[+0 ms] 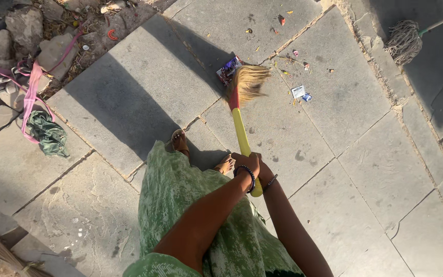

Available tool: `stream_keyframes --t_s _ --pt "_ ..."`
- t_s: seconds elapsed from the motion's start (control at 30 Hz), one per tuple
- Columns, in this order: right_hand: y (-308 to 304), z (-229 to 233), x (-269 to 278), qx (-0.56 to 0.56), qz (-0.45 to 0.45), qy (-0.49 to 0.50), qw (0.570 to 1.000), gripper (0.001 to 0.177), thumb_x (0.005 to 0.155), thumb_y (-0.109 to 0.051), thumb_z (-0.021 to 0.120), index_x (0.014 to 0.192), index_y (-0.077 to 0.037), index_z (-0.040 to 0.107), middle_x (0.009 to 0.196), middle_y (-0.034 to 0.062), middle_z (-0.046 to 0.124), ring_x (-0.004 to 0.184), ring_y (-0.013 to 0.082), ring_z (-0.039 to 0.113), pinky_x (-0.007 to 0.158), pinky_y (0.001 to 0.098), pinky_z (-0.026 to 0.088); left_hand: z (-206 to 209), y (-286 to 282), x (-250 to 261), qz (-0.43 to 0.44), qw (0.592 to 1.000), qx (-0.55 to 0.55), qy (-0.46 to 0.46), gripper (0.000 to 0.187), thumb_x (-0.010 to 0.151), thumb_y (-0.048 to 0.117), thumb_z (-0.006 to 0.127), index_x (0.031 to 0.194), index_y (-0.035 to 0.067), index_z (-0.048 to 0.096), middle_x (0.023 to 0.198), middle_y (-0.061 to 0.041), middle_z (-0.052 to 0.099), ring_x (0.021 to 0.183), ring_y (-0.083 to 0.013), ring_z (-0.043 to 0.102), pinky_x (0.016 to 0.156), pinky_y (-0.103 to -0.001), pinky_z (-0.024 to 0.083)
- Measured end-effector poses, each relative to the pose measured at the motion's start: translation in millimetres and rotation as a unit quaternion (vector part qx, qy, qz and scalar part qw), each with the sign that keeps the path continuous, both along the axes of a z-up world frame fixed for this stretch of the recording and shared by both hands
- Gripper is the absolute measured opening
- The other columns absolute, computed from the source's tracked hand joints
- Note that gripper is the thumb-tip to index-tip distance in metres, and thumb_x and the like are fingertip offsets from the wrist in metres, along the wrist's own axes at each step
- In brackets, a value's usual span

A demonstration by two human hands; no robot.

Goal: The person sweeps debris across a stone floor and a dirt area using a broom, moving pieces of trash together.

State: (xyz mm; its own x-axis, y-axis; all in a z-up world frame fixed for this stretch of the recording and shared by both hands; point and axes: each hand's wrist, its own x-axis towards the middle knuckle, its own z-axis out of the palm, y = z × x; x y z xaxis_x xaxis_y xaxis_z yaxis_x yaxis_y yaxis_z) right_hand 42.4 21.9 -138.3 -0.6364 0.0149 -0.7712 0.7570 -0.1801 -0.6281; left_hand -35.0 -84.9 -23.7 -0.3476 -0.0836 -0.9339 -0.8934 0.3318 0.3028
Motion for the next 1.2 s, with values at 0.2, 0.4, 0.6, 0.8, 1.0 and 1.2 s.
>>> stream_keyframes --t_s 0.2,0.4,0.6,0.8,1.0,1.2 --pt "-17 10 -81 -0.211 -0.01 0.022 0.977 0.041 0.106 -0.027 0.054 0.137 -0.001 0.047 0.102 0.0134 0.064 0.087 0.0222 0.068 0.074 0.0368 0.061 15 -25 -59 0.09 0.995 -0.002 0.048 0.061 0.094 0.035 0.057 0.13 -0.005 0.03 0.121 -0.031 0.062 0.108 -0.0422 0.068 0.092 -0.05 0.057" --pt "-48 96 -112 -0.156 -0.021 0.037 0.987 0.048 0.103 -0.033 0.045 0.144 -0.008 0.04 0.102 0.0113 0.065 0.088 0.0196 0.068 0.073 0.0352 0.061 58 -44 -79 0.11 0.99 0.054 0.067 0.061 0.088 0.03 0.065 0.127 -0.002 0.032 0.119 -0.026 0.063 0.108 -0.0384 0.069 0.092 -0.047 0.057" --pt "-43 105 -76 -0.063 0.011 0.076 0.995 0.049 0.103 -0.034 0.044 0.141 -0.003 0.041 0.104 0.0108 0.065 0.088 0.0199 0.067 0.074 0.0355 0.061 71 -40 -43 0.026 0.991 0.117 0.066 0.058 0.089 0.03 0.064 0.126 -0.003 0.033 0.117 -0.027 0.066 0.104 -0.0362 0.071 0.09 -0.043 0.059" --pt "-24 78 -66 -0.071 -0.056 -0.066 0.994 0.053 0.104 -0.044 0.04 0.134 0.0 0.047 0.102 0.0112 0.067 0.09 0.0219 0.067 0.077 0.0361 0.06 51 -39 -52 0.031 0.989 0.146 -0.017 0.06 0.092 0.03 0.058 0.132 -0.002 0.029 0.121 -0.032 0.062 0.106 -0.0396 0.07 0.089 -0.046 0.06" --pt "-50 42 -125 -0.128 0.041 -0.151 0.979 0.056 0.109 -0.048 0.045 0.128 0.004 0.053 0.103 0.0112 0.068 0.09 0.0222 0.067 0.079 0.0356 0.058 31 -87 -90 0.182 0.974 0.133 -0.023 0.065 0.087 0.023 0.062 0.135 -0.003 0.028 0.126 -0.034 0.058 0.108 -0.0405 0.069 0.09 -0.044 0.061" --pt "-118 56 -199 -0.144 0.068 -0.17 0.973 0.062 0.102 -0.056 0.038 0.121 0.0 0.052 0.093 0.0098 0.067 0.078 0.0202 0.068 0.07 0.033 0.061 29 -136 -132 0.23 0.967 0.092 0.054 0.058 0.089 0.028 0.058 0.131 -0.003 0.03 0.122 -0.033 0.062 0.105 -0.0398 0.071 0.086 -0.045 0.062"
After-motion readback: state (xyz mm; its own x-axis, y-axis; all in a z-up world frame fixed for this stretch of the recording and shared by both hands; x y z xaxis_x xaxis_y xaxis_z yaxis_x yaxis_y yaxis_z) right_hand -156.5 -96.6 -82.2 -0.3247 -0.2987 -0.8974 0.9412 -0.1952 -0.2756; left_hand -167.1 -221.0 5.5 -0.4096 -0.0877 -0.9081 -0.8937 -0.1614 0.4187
